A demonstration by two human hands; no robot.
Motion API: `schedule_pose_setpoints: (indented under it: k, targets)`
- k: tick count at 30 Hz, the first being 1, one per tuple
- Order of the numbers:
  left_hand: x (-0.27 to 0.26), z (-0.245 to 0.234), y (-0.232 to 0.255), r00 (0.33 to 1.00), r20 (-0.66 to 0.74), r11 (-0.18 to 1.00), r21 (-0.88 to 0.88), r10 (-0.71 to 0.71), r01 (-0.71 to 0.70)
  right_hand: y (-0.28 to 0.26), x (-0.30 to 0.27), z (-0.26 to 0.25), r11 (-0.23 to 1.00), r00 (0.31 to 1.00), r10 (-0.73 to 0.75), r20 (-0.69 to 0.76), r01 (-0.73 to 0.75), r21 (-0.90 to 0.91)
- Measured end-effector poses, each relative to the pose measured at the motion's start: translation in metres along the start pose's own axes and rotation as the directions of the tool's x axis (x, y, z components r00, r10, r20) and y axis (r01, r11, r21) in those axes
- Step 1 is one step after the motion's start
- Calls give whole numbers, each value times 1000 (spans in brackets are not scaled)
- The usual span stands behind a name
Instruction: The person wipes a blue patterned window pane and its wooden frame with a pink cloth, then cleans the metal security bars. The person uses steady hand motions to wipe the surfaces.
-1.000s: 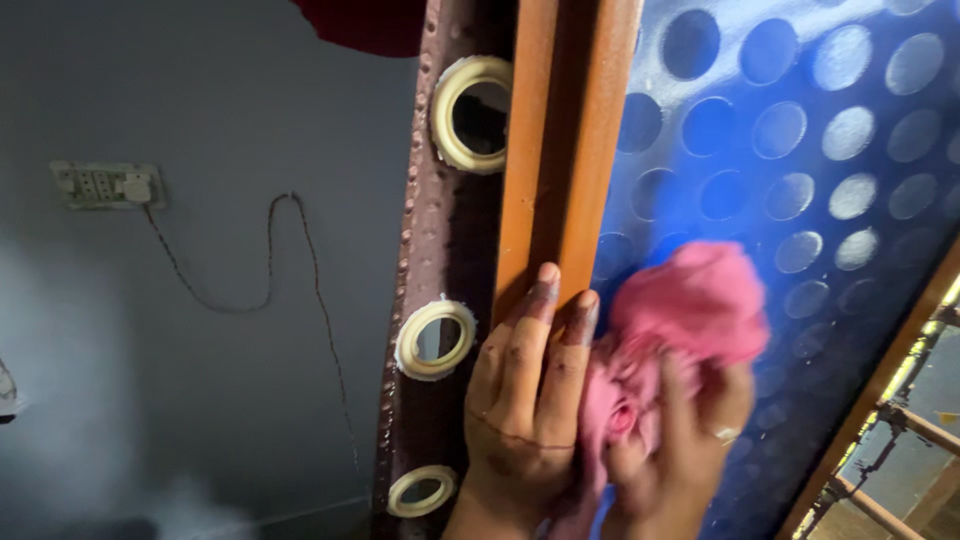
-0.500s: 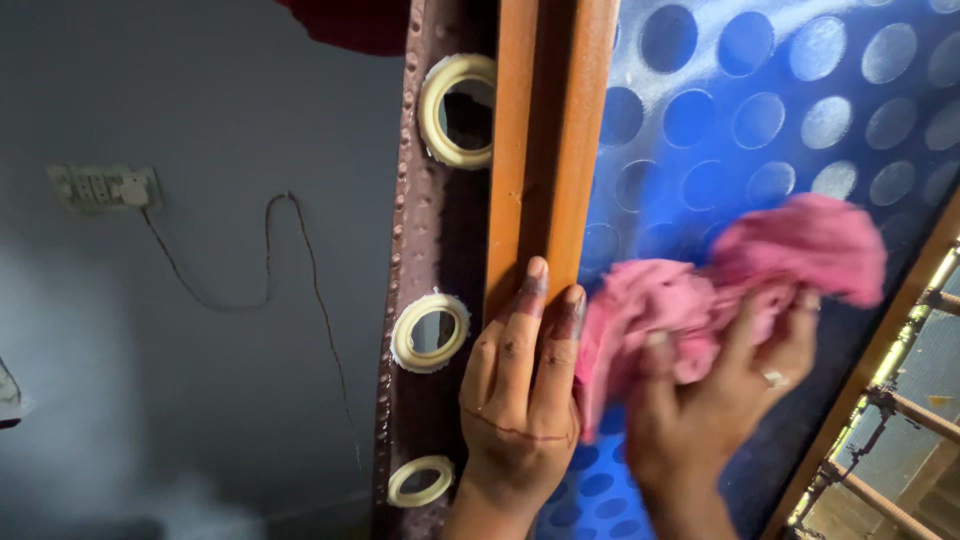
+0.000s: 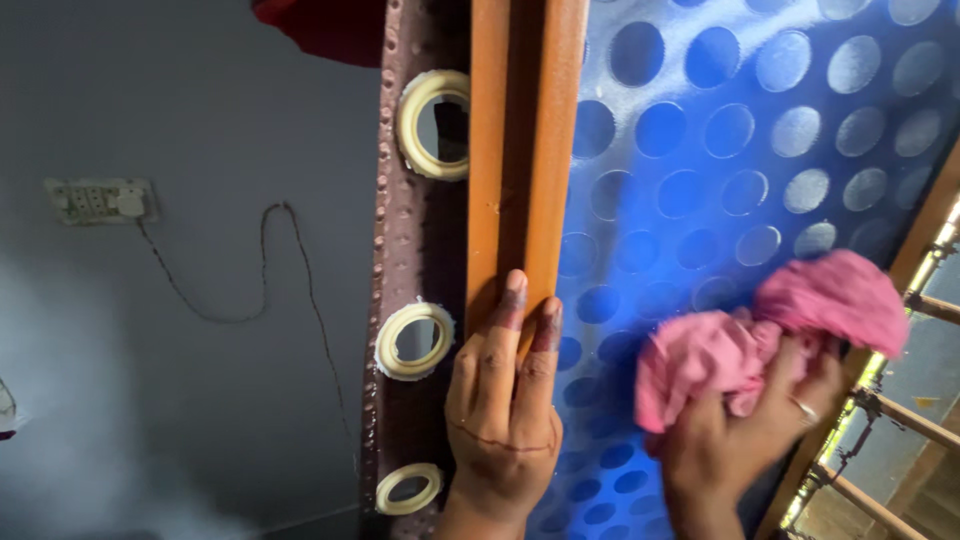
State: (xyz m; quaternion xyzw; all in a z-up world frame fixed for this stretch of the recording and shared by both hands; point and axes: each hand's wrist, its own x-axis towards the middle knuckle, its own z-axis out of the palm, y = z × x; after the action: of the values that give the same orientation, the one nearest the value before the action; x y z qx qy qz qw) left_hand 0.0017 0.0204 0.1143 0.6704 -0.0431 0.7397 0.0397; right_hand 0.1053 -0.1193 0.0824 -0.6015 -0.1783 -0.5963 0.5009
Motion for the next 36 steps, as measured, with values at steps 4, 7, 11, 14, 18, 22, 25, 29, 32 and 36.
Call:
schedule_pose_setpoints:
  k: [4, 7, 11, 14, 18, 22, 25, 29, 32, 36]
  targets:
    - [1, 0, -1, 1000, -8, 1000, 15, 15, -15, -31, -28, 11, 995, 993, -96, 69, 94, 31]
    - [-1, -2, -1, 1000, 3, 1000, 5, 16, -16, -34, -51, -2, 982, 969, -174, 175, 185, -48]
    - [-7, 0, 1, 1000, 1, 1000, 28, 0, 0, -6, -62, -16, 999, 983, -28, 180, 23, 34]
    - [-9, 2, 1, 1000, 3, 998, 68, 5, -5, 18, -40, -20, 956, 948, 280, 152, -261, -138]
    - [-10, -1, 2, 1000, 13, 999, 46, -3, 2, 6, -26, -15, 995, 993, 41, 113, -51, 90]
    - [-8, -4, 1, 1000, 25, 1000, 17, 5, -6, -24, -47, -10, 988, 973, -155, 172, 147, 56]
    - [-9, -4, 2, 999, 42, 999, 38, -2, 0, -19, -57, -20, 984, 957, -164, 240, 142, 109]
    - [-9, 0, 4, 1000, -4, 999, 37, -4, 4, 5, -34, -30, 996, 966, 36, 258, -56, 70]
    - [-10, -4, 3, 999, 32, 999, 52, -2, 0, 2, -22, -32, 986, 973, 57, 225, -91, 142]
    - [-12, -2, 4, 1000, 26, 999, 48, -2, 1, -23, -34, -15, 934, 952, 182, 246, -246, 260]
